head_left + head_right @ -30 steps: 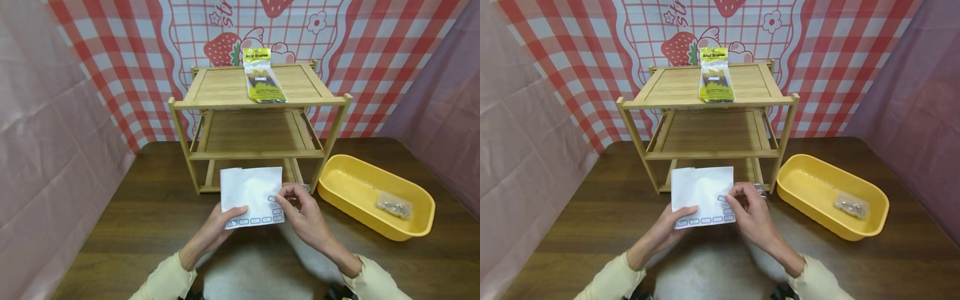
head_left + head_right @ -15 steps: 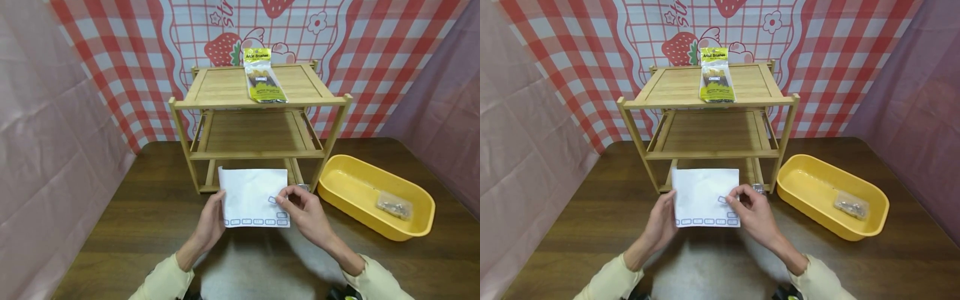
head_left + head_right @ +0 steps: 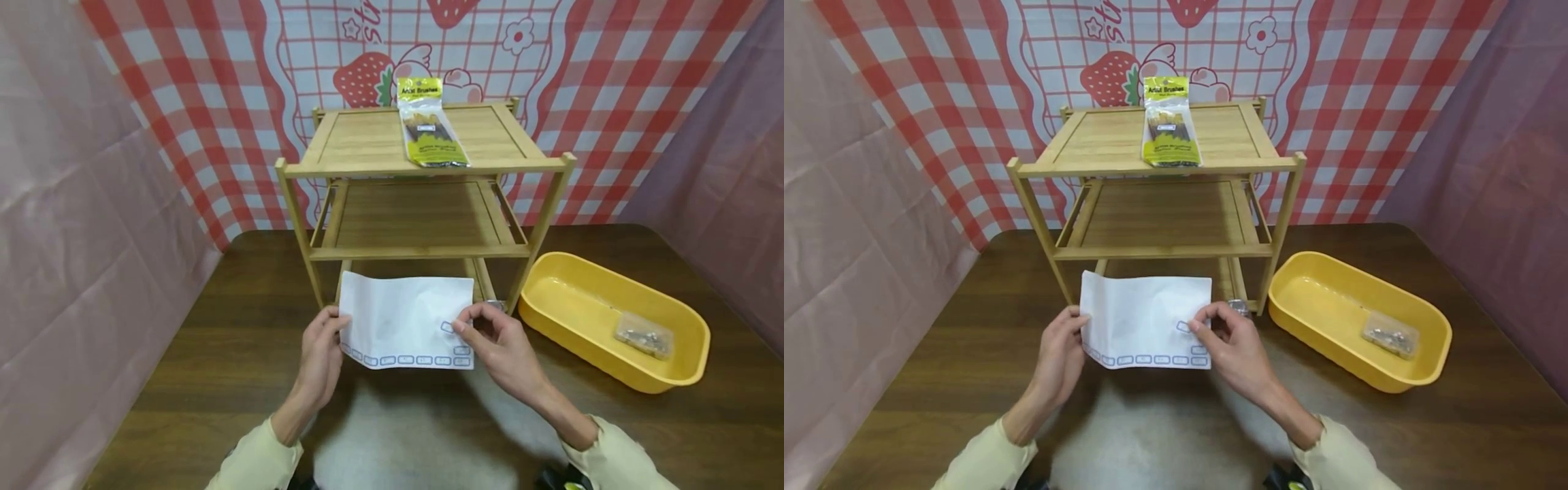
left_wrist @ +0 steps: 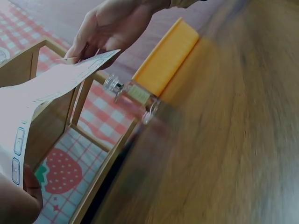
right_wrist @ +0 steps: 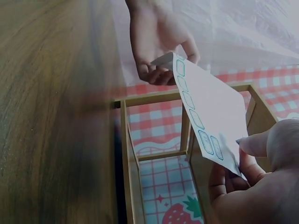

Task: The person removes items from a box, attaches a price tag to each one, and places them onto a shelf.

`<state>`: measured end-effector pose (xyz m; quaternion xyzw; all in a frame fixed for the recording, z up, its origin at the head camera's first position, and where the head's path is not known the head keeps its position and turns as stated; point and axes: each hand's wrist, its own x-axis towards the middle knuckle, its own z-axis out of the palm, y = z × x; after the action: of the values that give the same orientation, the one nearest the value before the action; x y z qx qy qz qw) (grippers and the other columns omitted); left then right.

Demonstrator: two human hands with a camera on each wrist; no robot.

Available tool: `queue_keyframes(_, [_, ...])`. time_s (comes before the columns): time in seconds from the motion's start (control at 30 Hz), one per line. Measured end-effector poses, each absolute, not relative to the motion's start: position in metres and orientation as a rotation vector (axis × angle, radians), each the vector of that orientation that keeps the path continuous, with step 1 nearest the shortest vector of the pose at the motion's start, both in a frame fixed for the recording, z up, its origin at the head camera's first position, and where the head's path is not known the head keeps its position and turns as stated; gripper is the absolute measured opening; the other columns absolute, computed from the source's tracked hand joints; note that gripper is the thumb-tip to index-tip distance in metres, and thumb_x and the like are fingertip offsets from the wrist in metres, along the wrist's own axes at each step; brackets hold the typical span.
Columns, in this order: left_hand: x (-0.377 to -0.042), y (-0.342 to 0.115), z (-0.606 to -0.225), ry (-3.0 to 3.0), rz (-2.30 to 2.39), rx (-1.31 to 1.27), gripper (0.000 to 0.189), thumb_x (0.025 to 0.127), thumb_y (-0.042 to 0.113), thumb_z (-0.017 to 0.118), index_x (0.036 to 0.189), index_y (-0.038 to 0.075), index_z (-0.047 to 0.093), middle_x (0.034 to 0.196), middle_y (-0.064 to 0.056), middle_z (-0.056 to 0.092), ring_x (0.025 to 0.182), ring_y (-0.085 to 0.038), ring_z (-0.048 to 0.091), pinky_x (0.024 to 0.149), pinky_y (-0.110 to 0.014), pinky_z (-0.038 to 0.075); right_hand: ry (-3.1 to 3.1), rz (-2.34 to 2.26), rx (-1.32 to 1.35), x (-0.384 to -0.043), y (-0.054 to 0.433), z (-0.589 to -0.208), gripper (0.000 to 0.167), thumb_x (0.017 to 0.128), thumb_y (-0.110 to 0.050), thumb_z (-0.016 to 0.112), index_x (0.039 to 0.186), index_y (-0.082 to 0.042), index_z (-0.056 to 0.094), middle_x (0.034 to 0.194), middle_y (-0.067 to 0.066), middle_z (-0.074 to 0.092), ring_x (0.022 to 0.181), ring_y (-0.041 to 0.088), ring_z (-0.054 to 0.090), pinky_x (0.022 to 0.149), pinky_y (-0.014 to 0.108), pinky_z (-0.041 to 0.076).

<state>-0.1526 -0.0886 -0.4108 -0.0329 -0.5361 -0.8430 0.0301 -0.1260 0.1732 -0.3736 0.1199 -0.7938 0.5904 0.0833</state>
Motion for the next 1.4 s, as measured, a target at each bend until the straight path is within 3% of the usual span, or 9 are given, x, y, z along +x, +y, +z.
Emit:
queue_keyframes(0.1, [-0.152, -0.094, -0.410, -1.685, -2.543, -0.077, 0.008, 0.099, 0.000, 0.051, 0.096, 0.002, 0.058, 0.106, -0.010, 0.061, 0.098, -0.020, 0.060, 0.082, -0.029, 0.052, -2.400, 1.729, 0.357, -0.126, 0.174, -0.374, 0.008, 0.100, -0.006, 0.069, 0.100, 0.001, 0.064, 0.097, 0.011, 0.061, 0.087, 0.024, 0.056, 0.071, 0.022, 0.047])
queue_keyframes(0.33, [-0.149, -0.108, -0.411, -1.873, -2.344, -0.008, 0.004, 0.097, -0.002, 0.061, 0.095, -0.004, 0.063, 0.080, -0.006, 0.063, 0.073, -0.014, 0.062, 0.062, -0.024, 0.054, -2.462, 1.594, 0.404, -0.126, 0.175, -0.377, 0.005, 0.098, -0.003, 0.070, 0.099, -0.002, 0.065, 0.089, 0.007, 0.059, 0.078, 0.020, 0.053, 0.063, 0.023, 0.042])
queue_keyframes(0.53, [-0.148, -0.119, -0.410, -2.142, -2.087, -0.071, 0.011, 0.094, -0.003, 0.067, 0.099, -0.013, 0.067, 0.080, -0.008, 0.065, 0.071, -0.014, 0.059, 0.063, -0.022, 0.051, -2.460, 1.460, 0.545, -0.125, 0.174, -0.384, 0.011, 0.094, 0.003, 0.072, 0.093, -0.006, 0.066, 0.081, 0.000, 0.059, 0.071, 0.012, 0.052, 0.059, 0.024, 0.044])
queue_keyframes(0.9, [-0.145, -0.135, -0.407, -2.474, -1.941, -0.126, 0.009, 0.092, -0.002, 0.073, 0.097, -0.008, 0.068, 0.077, -0.007, 0.062, 0.065, -0.013, 0.057, 0.058, -0.021, 0.046, -2.529, 1.320, 0.632, -0.128, 0.172, -0.397, 0.015, 0.091, 0.004, 0.074, 0.089, -0.009, 0.066, 0.080, -0.006, 0.061, 0.070, 0.007, 0.053, 0.059, 0.025, 0.047])
queue_keyframes(1.4, [-0.147, -0.146, -0.416, -2.749, -1.758, -0.293, 0.010, 0.092, 0.000, 0.074, 0.091, -0.004, 0.065, 0.074, -0.006, 0.066, 0.059, -0.018, 0.063, 0.055, -0.032, 0.058, -2.682, 1.325, 0.558, -0.138, 0.171, -0.416, 0.014, 0.091, 0.003, 0.074, 0.087, -0.007, 0.065, 0.072, -0.005, 0.057, 0.065, 0.008, 0.051, 0.056, 0.024, 0.045])
